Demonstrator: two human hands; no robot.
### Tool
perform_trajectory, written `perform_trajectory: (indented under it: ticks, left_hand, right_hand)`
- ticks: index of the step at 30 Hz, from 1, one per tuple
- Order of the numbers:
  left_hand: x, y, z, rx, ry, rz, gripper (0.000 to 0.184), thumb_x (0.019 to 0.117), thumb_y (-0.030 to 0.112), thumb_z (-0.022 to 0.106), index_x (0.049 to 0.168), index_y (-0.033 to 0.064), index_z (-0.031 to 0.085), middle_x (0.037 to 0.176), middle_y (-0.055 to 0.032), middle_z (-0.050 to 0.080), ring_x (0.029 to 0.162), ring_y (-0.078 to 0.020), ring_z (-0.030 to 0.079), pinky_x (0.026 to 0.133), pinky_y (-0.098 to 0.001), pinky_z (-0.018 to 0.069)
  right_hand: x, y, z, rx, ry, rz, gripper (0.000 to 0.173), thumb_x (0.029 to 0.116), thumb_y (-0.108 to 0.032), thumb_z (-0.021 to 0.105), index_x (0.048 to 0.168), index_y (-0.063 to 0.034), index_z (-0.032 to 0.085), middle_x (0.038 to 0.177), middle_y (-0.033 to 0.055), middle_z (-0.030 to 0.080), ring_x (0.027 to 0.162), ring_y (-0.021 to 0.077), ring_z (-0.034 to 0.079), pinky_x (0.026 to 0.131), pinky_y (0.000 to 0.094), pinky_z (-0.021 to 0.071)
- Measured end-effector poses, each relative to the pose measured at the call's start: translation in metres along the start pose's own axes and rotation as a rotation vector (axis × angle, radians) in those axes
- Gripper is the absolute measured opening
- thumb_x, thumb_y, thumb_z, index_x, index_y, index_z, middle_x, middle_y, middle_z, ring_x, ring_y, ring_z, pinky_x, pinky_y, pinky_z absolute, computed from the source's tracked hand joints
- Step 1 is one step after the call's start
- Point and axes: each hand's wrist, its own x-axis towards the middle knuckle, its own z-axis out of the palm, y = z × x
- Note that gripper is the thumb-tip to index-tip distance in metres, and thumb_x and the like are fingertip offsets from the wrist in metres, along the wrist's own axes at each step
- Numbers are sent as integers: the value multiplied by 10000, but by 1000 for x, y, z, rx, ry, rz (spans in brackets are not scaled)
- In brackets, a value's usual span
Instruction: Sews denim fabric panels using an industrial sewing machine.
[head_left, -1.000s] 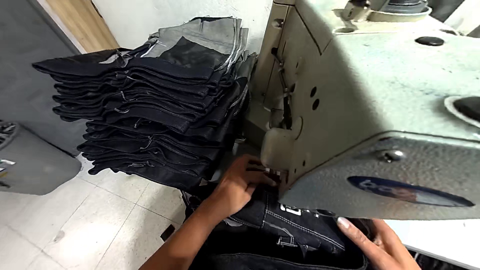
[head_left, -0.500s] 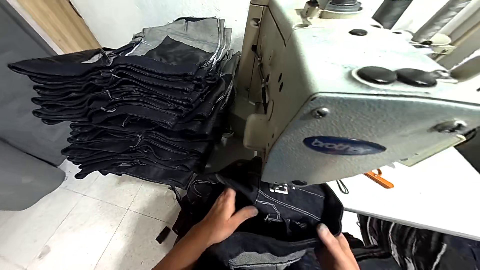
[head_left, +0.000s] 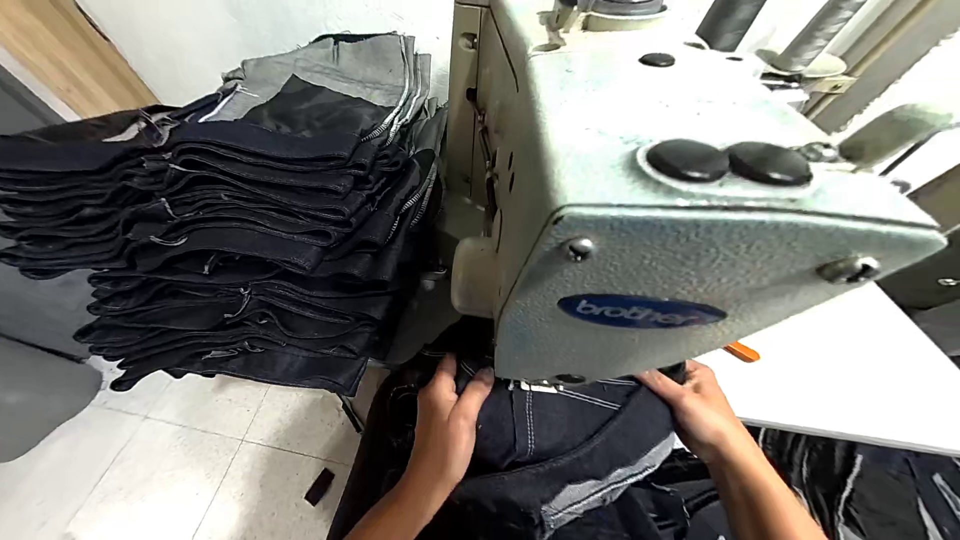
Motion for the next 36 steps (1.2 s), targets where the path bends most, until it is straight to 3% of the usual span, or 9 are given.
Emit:
perform_trajectory:
  ticks: [5,11,19,22,24,27,31,33,36]
  left_hand:
    - [-5,-5,-7,30,-56,52,460,957,244,631,1280,-80,592,1122,-91,727,1070,-45,680,962,-237,551]
    - [-7,-11,-3,-16,-33,125,392,957,207,629,1208,-93,612,1029,-48,740,977,-11,696,896,-216,578]
    - [-13,-13,-10,-12,-52,158,368,960,150,619,1200,-127,589,979,-42,742,909,0,704,845,-218,595]
    - [-9,-12,-19,112,-73,160,426,973,274,647,1192,-89,609,956,-23,743,887,-7,707,822,-230,601]
    - [-7,-8,-30,326,-80,162,486,967,447,639,1125,-13,639,869,-20,724,790,-52,697,731,-290,599]
    - [-8,0,-42,488,-27,228,518,966,483,633,1128,-8,605,814,-38,685,649,-103,657,593,-321,581]
    - [-11,18,-55,612,19,436,375,968,366,661,1074,7,638,829,-51,666,650,-82,630,575,-251,548]
    - [-14,27,-60,710,-5,503,310,976,332,653,1042,31,679,846,-68,677,649,-102,639,570,-259,549]
    - [-22,39,-62,832,-25,570,250,977,311,652,999,73,728,853,-71,677,650,-133,635,568,-283,543]
  right_hand:
    - [3,-1,-3,-42,-59,16,196,762,-258,762,921,-169,690,769,-104,720,723,11,699,676,217,602]
    - [4,-5,-2,-11,-71,48,119,793,-148,719,902,-184,685,752,-107,722,700,-10,687,656,195,591]
    - [0,0,-7,4,-134,-29,218,793,-321,791,978,-244,706,854,-166,732,823,-40,692,757,181,591]
    - [-3,-6,-9,-34,-132,-62,303,793,-385,798,1034,-230,700,890,-166,732,863,-41,690,789,182,589]
    - [-8,-11,-11,-154,-95,-132,493,799,-509,772,1152,-188,647,961,-173,710,914,-76,667,821,162,572]
    - [-22,-16,-16,-311,-31,-262,827,825,-669,691,1354,-58,515,1172,-54,673,1056,-34,646,877,205,574]
    - [-66,-32,-3,-373,58,-215,929,850,-528,735,1453,77,369,1349,221,557,1202,173,607,911,345,570]
    - [-84,-28,7,-314,90,-149,955,841,-437,768,1489,97,313,1405,265,512,1246,197,589,940,332,564]
    - [-93,-6,13,-174,144,-42,846,808,-297,746,1456,88,362,1326,191,579,1164,117,624,917,276,561]
